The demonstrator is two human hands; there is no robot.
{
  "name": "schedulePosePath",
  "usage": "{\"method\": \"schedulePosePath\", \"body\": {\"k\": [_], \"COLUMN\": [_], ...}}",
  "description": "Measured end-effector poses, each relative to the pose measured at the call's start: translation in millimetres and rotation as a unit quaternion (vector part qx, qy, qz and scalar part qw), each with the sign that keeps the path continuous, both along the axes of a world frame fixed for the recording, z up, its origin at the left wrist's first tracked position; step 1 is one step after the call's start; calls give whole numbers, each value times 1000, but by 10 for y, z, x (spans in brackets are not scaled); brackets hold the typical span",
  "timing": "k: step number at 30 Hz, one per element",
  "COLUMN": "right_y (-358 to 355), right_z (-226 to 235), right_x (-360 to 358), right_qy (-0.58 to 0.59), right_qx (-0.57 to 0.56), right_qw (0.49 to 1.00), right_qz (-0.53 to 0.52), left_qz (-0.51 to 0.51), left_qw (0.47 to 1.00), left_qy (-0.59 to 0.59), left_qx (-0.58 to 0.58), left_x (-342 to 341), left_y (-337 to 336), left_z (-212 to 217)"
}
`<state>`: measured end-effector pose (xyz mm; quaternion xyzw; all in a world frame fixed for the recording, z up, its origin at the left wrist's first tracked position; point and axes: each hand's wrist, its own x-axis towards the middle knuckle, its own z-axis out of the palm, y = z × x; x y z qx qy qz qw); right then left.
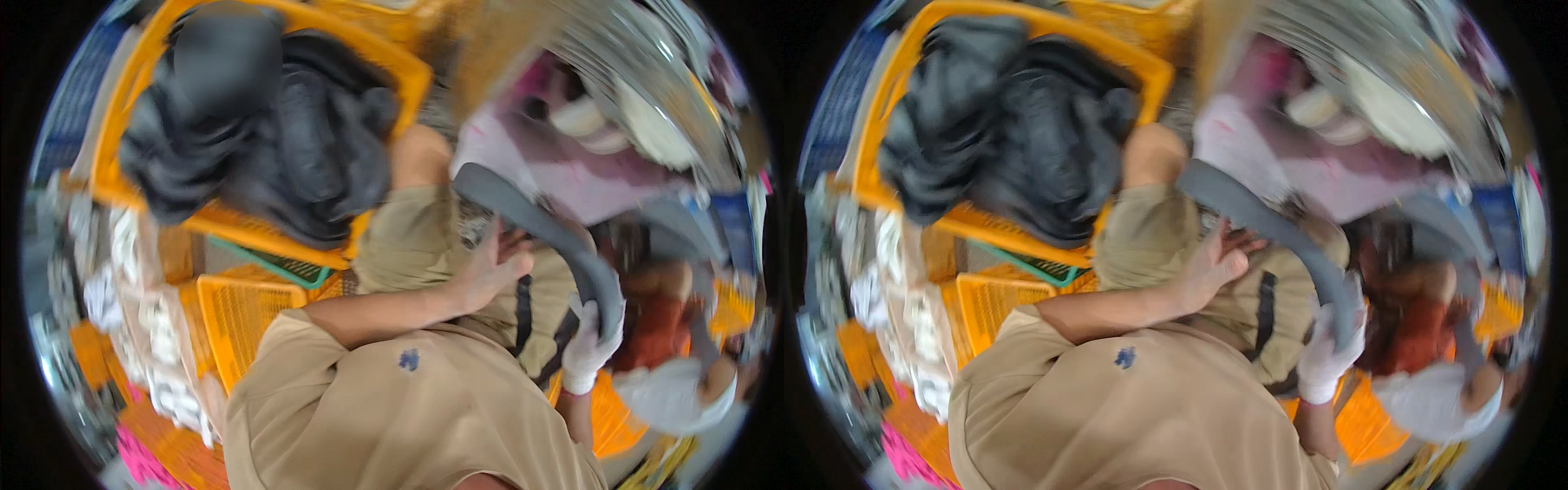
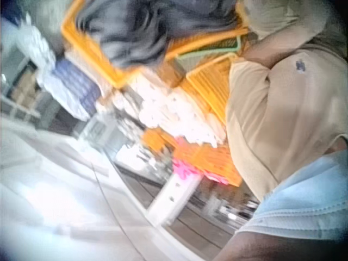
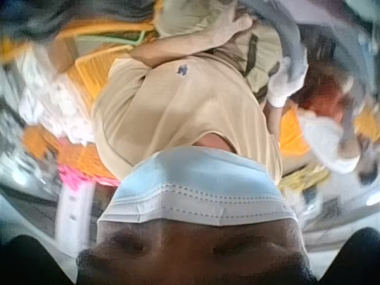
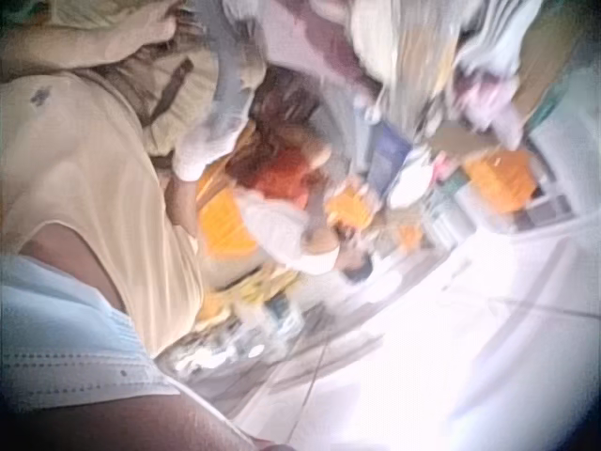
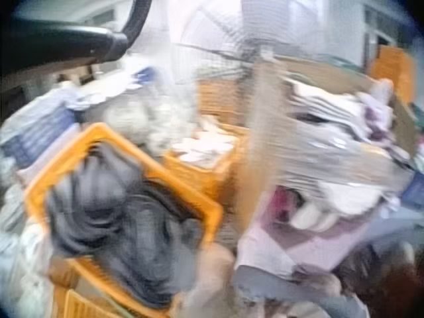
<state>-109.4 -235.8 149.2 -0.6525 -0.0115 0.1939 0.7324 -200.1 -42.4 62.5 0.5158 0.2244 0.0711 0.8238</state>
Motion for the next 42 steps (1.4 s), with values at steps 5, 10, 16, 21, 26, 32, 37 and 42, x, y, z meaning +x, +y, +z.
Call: {"method": "schedulePosePath", "body": {"k": [5,10,16,21,26,32,37,42], "right_y": [-324,-334,132,471,738,514,297,667], "right_z": [-75,-460,10,-449,-602,-235,-350,-686], "right_x": [190,0,851,2002,2465,1691,1682,2549], "right_qy": [126,-60,-202,-344,-293,-201,-348,-204], "right_qx": [-177,-138,-244,-316,-408,-250,-288,-351], "right_qw": [975,984,947,884,865,947,885,913], "right_qz": [-35,-94,-63,5,8,6,-114,-46], "left_qz": [41,122,128,58,-211,8,-14,-139], "left_qw": [957,983,948,963,825,999,966,794], "left_qy": [136,-26,13,46,10,20,-72,112], "left_qx": [-252,-137,-290,260,524,-31,-249,581], "left_x": [1013,1890,2858,3287,2088,2540,3454,2855], "left_y": [-226,-513,-362,642,1158,-153,-156,799], "left_z": [-503,-596,-623,-774,-804,-1008,-1178,-805]}}
